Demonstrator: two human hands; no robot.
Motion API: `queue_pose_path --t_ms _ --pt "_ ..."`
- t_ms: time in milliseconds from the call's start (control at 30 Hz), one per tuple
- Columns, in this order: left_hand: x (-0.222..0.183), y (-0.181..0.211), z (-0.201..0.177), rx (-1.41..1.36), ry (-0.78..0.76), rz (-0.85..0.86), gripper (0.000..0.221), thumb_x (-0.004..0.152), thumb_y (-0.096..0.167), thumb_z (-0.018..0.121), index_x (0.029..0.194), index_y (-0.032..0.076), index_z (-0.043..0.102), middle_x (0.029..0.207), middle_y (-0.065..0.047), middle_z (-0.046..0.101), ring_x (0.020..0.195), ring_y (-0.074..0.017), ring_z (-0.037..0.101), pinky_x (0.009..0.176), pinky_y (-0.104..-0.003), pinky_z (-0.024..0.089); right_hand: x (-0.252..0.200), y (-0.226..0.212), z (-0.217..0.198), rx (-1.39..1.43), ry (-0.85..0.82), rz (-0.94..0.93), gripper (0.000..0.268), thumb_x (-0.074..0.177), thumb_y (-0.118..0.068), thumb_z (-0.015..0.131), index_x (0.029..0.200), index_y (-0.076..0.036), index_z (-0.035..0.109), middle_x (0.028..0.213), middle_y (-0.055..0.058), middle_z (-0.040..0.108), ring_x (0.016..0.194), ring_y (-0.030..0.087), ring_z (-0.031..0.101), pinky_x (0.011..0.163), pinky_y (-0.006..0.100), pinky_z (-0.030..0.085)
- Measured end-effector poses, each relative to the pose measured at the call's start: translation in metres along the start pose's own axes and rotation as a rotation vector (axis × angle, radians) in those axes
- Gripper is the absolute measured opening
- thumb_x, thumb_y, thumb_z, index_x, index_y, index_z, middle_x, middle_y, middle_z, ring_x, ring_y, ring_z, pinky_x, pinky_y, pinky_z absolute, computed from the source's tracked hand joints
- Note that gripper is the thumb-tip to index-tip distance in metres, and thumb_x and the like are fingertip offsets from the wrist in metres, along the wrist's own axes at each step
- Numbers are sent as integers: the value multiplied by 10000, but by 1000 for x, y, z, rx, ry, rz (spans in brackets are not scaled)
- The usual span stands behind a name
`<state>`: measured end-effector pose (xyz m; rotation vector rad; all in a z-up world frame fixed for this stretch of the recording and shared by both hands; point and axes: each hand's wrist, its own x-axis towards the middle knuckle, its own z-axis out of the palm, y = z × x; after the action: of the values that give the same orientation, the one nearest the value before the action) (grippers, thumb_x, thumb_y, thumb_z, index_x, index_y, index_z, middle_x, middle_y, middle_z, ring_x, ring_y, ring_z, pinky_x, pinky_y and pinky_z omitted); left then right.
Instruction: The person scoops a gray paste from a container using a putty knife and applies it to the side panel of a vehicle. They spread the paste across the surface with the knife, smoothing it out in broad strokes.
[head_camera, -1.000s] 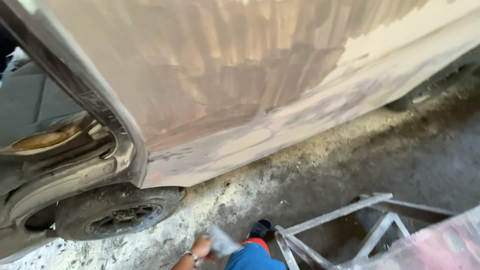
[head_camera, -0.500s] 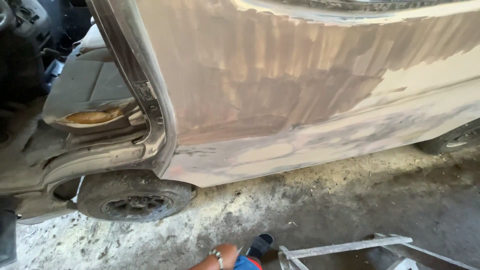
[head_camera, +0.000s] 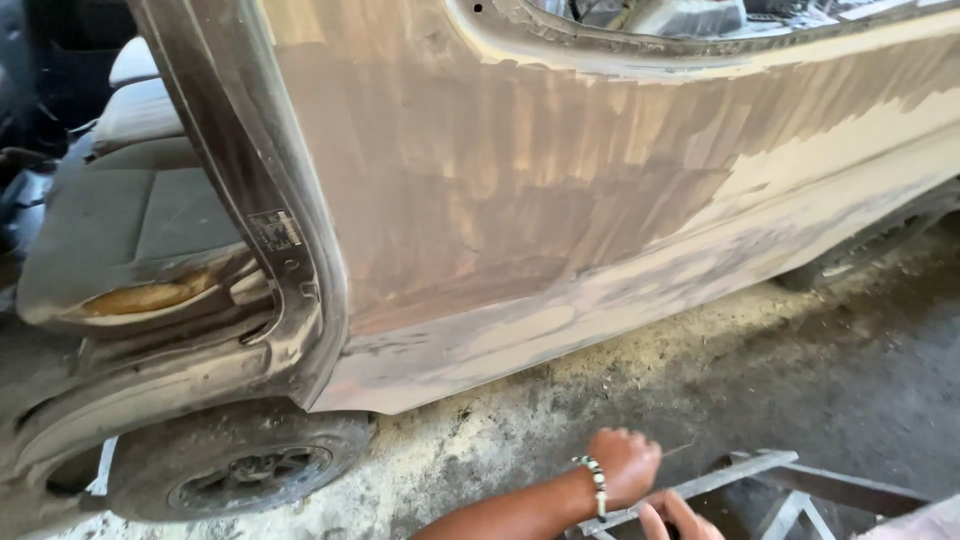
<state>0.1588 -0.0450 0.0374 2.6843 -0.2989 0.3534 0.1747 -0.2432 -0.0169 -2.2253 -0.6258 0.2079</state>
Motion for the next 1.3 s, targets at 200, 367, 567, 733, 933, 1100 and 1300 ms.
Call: queue_pose_path --t_ms 200,367,567,733,933,1100,1300 --pt "37 8 -20 144 -24 153 364 663 268 695 939 34 727 862 -129 732 799 -295 725 609 -421 542 16 -133 -19 -238 382 -191 301 673 -352 860 794 -158 664 580 56 722 507 242 730 507 359 559" --pt "36 13 -34 191 -20 207 294 818 268 682 989 35 738 903 -132 739 838 -287 717 659 -404 517 9 -198 -22 -227 297 -127 240 725 -295 812 865 -153 677 616 49 747 549 227 749 534 350 579" --pt "33 16 -37 119 34 245 239 883 223 647 1030 53 726 938 -116 741 852 -293 710 690 -440 525 -17 -244 -18 -425 324 67 288 763 -376 780 906 -172 636 603 53 726 570 279 723 595 403 561" --pt "32 15 -79 -264 -55 160 153 983 185 600 993 64 695 981 -147 732 890 -357 699 761 -507 557 -29 -232 -5 -429 362 47 226 777 -312 727 896 -162 606 630 46 730 561 279 713 563 426 537" --pt "33 19 -31 -1468 -239 -354 185 994 163 643 1082 10 700 969 -74 713 833 -171 651 719 -412 569 -42 -217 4 -377 397 118 211 722 -268 770 820 -163 615 560 81 655 539 313 654 606 423 529" --pt "25 6 14 -2052 -232 -704 214 1004 181 686 1116 5 736 1062 -76 766 943 -159 719 873 -331 590 -80 -192 -17 -80 452 394 298 758 -348 809 914 -125 687 668 86 728 630 268 726 589 361 555" --pt "5 10 -22 -2054 -610 -885 216 991 193 637 1116 24 689 1038 -92 754 924 -212 734 859 -387 602 -219 -5 -17 165 555 875 356 855 -375 755 993 -47 739 842 97 790 810 192 729 752 354 574"
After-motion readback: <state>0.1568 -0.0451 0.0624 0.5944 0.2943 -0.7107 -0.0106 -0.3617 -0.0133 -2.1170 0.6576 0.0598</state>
